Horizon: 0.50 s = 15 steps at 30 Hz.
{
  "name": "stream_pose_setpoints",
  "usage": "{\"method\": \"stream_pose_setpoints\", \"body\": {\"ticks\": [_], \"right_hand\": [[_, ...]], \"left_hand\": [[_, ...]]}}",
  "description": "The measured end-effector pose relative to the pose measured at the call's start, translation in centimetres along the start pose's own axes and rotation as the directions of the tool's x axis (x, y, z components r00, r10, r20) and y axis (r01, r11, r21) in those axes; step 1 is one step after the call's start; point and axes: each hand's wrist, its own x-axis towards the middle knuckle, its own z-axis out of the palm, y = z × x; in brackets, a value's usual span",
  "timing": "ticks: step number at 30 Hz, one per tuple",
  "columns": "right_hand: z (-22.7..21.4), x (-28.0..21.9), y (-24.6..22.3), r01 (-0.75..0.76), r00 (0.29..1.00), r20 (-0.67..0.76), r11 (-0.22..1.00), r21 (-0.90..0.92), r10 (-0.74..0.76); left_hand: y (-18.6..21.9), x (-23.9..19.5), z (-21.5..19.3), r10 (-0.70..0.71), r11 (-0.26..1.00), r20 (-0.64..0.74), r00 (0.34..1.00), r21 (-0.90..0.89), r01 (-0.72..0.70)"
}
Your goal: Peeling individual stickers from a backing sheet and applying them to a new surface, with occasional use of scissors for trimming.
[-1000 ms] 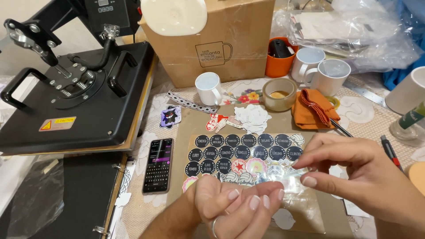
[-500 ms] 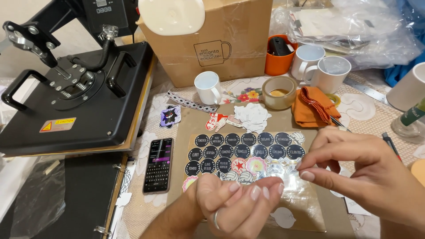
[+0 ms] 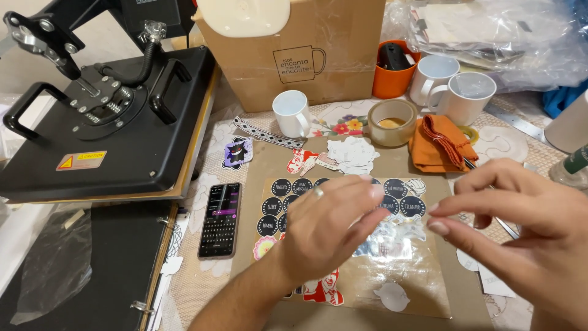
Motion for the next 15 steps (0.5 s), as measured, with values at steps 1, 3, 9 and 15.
{"method": "stream_pose_setpoints", "body": {"ticks": [1, 3, 9, 15], "right_hand": [[0.1, 0.2, 0.0, -0.001, 1.000, 0.002, 1.000, 0.001, 0.001], [0.3, 0.5, -0.1, -0.076, 0.997, 0.005, 0.989, 0.131, 0.076], [0.9, 0.1, 1.0, -0.207, 0.978, 0.056, 0.946, 0.251, 0.199], [1.2, 0.3, 1.2, -0.198, 0.979, 0.096, 0.954, 0.225, 0.180]], "left_hand": [[-0.3, 0.3, -0.2, -0.002, 1.000, 0.001, 1.000, 0.000, 0.002], [-1.0, 0.8, -0.5, 0.380, 0.898, -0.094, 0.920, 0.276, -0.343], [-1.0, 0.9, -0.7, 0.415, 0.866, -0.111, 0.903, 0.353, -0.354], [-1.1, 1.0, -0.5, 0.437, 0.853, -0.091, 0.895, 0.358, -0.380]]}}
